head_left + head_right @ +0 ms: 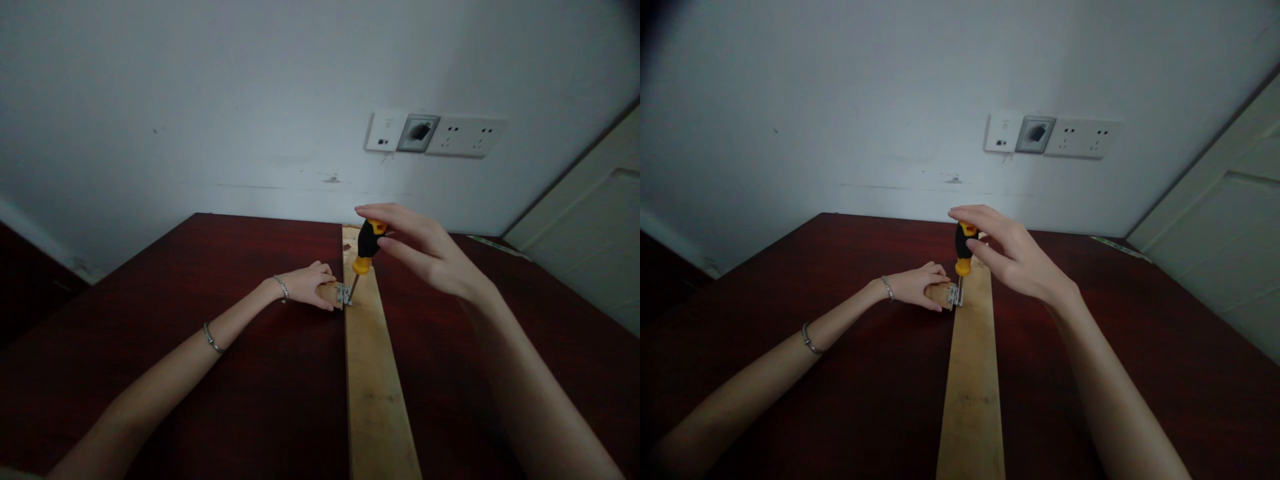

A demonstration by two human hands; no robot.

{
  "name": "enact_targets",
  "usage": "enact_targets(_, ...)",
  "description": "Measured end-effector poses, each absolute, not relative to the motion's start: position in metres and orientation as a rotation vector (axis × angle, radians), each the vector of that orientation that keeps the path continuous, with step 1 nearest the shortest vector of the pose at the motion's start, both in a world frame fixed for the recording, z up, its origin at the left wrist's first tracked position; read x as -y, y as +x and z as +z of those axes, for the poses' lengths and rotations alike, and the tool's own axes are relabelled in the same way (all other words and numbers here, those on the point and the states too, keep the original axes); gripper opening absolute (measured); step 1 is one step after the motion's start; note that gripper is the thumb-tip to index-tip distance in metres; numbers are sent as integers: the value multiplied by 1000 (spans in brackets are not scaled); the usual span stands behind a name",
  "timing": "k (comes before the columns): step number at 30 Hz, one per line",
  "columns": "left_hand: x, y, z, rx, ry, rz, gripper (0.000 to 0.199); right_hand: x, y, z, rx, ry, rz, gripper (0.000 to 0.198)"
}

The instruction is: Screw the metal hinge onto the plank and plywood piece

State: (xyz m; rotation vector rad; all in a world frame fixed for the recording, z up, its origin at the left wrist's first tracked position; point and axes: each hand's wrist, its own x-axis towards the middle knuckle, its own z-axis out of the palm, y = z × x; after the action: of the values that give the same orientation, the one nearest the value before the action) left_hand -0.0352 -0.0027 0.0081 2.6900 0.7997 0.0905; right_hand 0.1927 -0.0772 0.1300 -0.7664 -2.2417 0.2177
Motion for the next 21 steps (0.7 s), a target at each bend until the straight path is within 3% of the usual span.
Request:
enact_targets(3,2,-35,7,-794,2693,91,62,78,194,132,2243,-749,224,40)
enact_targets(9,2,-35,8,-811,2706,95,64,74,190,126,2154,-770,175,18)
enact_targets(13,4,-35,9,-817,2700,89,64,77,189,128,2141,-783,153,15)
enact_targets(21,5,-34,10,-823,2716,98,65,86,197,138,2296,-760,186,38)
